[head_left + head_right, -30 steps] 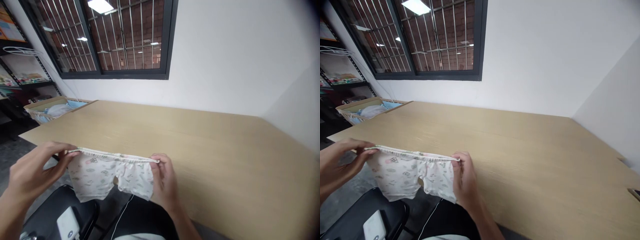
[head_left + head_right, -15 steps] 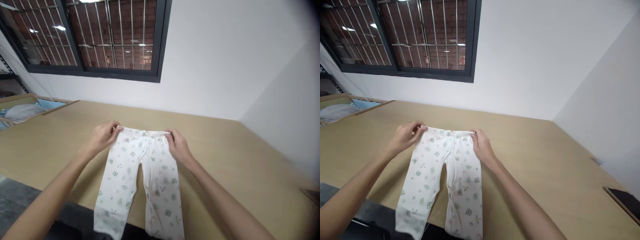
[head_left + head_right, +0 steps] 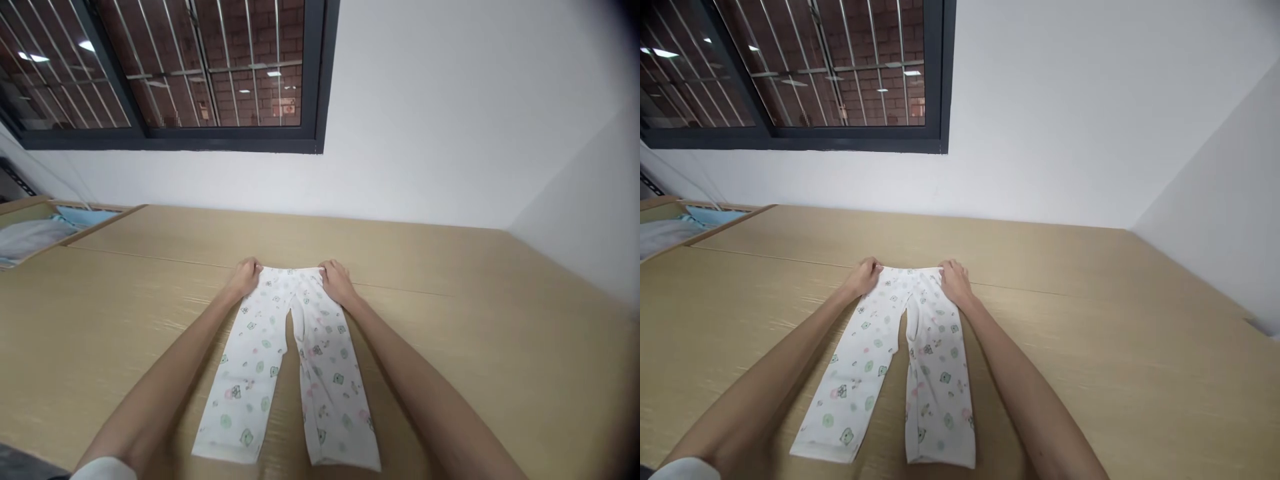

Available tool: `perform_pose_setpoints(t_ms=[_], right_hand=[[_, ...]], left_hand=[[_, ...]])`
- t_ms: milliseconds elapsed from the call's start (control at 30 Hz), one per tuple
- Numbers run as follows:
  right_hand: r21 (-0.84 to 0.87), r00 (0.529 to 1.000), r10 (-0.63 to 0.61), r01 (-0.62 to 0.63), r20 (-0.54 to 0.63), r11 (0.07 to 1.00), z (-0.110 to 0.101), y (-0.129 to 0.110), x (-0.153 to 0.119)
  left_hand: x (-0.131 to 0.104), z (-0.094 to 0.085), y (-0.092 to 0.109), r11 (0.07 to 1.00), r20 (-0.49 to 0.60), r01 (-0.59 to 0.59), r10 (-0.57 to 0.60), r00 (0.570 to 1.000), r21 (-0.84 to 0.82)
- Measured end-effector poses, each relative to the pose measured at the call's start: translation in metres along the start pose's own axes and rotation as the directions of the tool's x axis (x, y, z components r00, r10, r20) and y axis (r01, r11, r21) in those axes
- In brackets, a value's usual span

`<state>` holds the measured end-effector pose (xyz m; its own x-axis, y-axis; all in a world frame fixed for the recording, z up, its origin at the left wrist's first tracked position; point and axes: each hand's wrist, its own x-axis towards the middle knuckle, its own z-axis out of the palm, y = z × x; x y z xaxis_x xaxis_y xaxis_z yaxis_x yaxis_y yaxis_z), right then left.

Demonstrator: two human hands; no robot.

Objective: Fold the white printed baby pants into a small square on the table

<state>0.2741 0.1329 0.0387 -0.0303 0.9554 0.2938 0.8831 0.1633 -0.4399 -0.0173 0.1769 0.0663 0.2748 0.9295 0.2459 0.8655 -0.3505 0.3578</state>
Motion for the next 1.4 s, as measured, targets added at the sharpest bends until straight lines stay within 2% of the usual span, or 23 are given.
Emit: perform_pose_setpoints(t_ms=[67, 133, 200, 300, 333, 367, 400, 467, 500, 533, 633, 700, 767, 833, 933, 1000, 1067, 1133, 1167, 1300, 1400], right_hand=[[-0.014, 0.999, 0.028, -0.028, 0.034, 1.0, 0.002, 0.001, 0.008], [-0.015, 0.995, 0.058, -0.057, 0.079, 0.998, 0.0, 0.002, 0.016], [0.003, 0.986, 0.078, -0.08, 0.147, 0.997, -0.006, 0.002, 0.024], [0.046, 0.956, 0.09, -0.107, 0.28, 0.993, -0.019, 0.003, 0.036], [0.053, 0.944, 0.094, -0.117, 0.316, 0.992, -0.023, 0.003, 0.04], [0.054, 0.934, 0.1, -0.126, 0.342, 0.991, -0.027, 0.002, 0.043], [0.049, 0.927, 0.108, -0.135, 0.359, 0.99, -0.03, 0.002, 0.046], [0.029, 0.917, 0.127, -0.149, 0.378, 0.988, -0.033, 0.001, 0.051], [0.019, 0.913, 0.137, -0.156, 0.384, 0.988, -0.033, 0.0, 0.053], [0.011, 0.909, 0.147, -0.164, 0.389, 0.986, -0.032, 0.0, 0.054], [0.004, 0.901, 0.174, -0.191, 0.398, 0.982, -0.029, -0.001, 0.055], [0.011, 0.9, 0.187, -0.208, 0.394, 0.978, -0.028, -0.001, 0.053], [0.024, 0.901, 0.192, -0.218, 0.388, 0.976, -0.029, -0.001, 0.05], [0.044, 0.905, 0.187, -0.221, 0.383, 0.974, -0.032, -0.001, 0.046], [0.07, 0.917, 0.18, -0.219, 0.357, 0.973, -0.038, -0.002, 0.039], [0.084, 0.929, 0.18, -0.218, 0.324, 0.972, -0.04, -0.005, 0.035], [0.103, 0.942, 0.178, -0.215, 0.285, 0.971, -0.042, -0.01, 0.034], [0.131, 0.956, 0.171, -0.206, 0.239, 0.97, -0.042, -0.019, 0.037], [0.146, 0.963, 0.166, -0.2, 0.214, 0.969, -0.041, -0.026, 0.039], [0.198, 0.981, 0.141, -0.165, 0.13, 0.966, -0.023, -0.064, 0.055], [0.218, 0.989, 0.116, -0.133, 0.089, 0.967, 0.008, -0.101, 0.063]], left_hand=[[-0.002, -0.003, 0.012, 0.999, -0.006, 0.024, -0.023, 1.0, 0.03], [-0.013, -0.008, 0.035, 0.998, -0.012, 0.02, -0.019, 1.0, 0.059], [-0.037, -0.012, 0.07, 0.997, 0.027, -0.037, 0.035, 0.999, 0.064], [-0.093, -0.014, 0.137, 0.981, 0.207, -0.195, 0.191, 0.959, -0.002], [-0.116, -0.012, 0.159, 0.967, 0.269, -0.253, 0.252, 0.929, -0.034], [-0.137, -0.01, 0.178, 0.943, 0.337, -0.326, 0.33, 0.882, -0.071], [-0.158, -0.006, 0.194, 0.909, 0.414, -0.409, 0.404, 0.816, -0.08], [-0.19, 0.005, 0.216, 0.875, 0.587, -0.468, 0.447, 0.675, -0.127], [-0.201, 0.011, 0.221, 0.862, 0.616, -0.488, 0.461, 0.638, -0.139], [-0.208, 0.017, 0.224, 0.858, 0.623, -0.492, 0.466, 0.628, -0.146], [-0.214, 0.028, 0.224, 0.864, 0.567, -0.481, 0.472, 0.675, -0.147], [-0.211, 0.027, 0.223, 0.867, 0.577, -0.478, 0.463, 0.673, -0.139], [-0.207, 0.02, 0.223, 0.857, 0.596, -0.499, 0.47, 0.651, -0.13], [-0.205, 0.009, 0.223, 0.854, 0.597, -0.507, 0.468, 0.652, -0.116], [-0.207, -0.01, 0.218, 0.856, 0.546, -0.504, 0.477, 0.688, -0.113], [-0.213, -0.019, 0.208, 0.868, 0.496, -0.486, 0.467, 0.732, -0.1], [-0.221, -0.025, 0.193, 0.909, 0.416, -0.4, 0.411, 0.811, -0.117], [-0.233, -0.03, 0.172, 0.952, 0.342, -0.247, 0.297, 0.892, -0.182], [-0.241, -0.033, 0.16, 0.96, 0.322, -0.167, 0.235, 0.917, -0.224], [-0.272, -0.045, 0.11, 0.941, 0.321, 0.099, 0.01, 0.947, -0.323], [-0.294, -0.047, 0.072, 0.941, 0.287, 0.197, -0.116, 0.951, -0.275]])
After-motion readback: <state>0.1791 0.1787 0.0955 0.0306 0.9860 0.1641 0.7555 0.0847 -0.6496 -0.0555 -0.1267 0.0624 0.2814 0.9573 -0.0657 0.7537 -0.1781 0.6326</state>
